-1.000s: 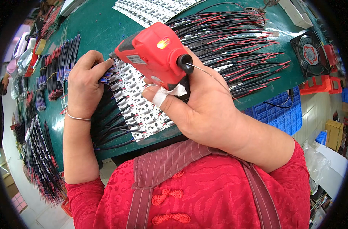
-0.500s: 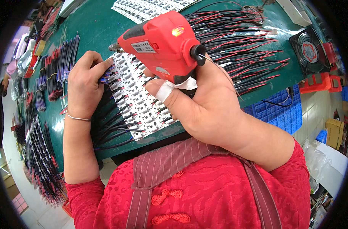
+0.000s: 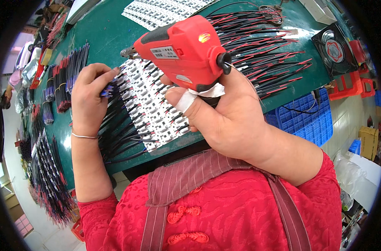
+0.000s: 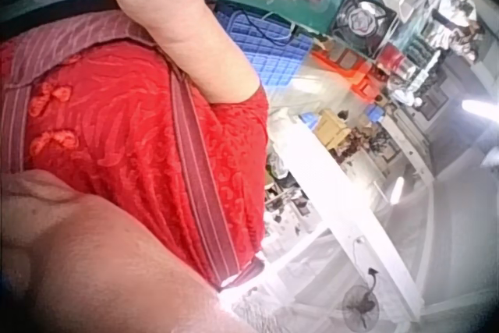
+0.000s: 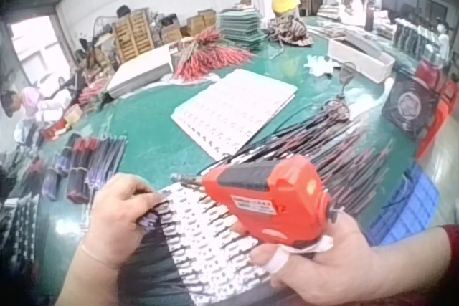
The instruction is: The person solders wires onto circuit board panels on a workbench using a soldering gun.
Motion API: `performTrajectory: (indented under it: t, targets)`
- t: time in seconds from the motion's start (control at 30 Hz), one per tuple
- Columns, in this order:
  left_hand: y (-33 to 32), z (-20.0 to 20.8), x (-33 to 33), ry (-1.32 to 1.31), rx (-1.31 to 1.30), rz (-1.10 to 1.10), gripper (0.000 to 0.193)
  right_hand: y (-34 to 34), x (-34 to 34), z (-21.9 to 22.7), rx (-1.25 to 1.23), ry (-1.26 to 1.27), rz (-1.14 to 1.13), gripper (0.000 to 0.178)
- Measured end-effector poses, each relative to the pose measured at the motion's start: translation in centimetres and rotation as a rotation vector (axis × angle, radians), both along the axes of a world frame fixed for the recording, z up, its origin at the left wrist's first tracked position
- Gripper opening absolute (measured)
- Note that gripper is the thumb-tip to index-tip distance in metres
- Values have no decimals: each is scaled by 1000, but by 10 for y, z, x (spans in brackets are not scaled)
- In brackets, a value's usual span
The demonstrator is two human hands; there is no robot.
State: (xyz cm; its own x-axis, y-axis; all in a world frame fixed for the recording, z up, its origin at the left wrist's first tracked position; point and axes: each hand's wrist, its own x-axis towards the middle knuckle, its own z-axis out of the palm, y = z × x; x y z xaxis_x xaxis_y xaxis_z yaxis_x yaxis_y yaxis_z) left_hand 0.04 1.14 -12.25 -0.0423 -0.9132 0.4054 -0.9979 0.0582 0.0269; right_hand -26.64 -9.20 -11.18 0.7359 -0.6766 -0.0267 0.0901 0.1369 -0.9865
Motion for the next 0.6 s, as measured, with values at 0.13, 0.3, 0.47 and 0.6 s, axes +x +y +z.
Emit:
performTrajectory:
  t: [0.13, 0.3, 0.47, 0.6]
  targets:
    - [10, 13, -7, 133, -196, 25, 42, 2, -4, -1, 23, -52, -23, 27]
    - [12, 18, -18, 71, -94, 175, 46, 2, -7, -2, -4, -61, -18, 30]
    - [7, 9, -16, 100, 28, 126, 60, 5, -8, -1, 23, -73, -14, 30]
    - [9, 6, -12, 69, 64, 131, 56, 7, -9, -1, 76, -35, -9, 32]
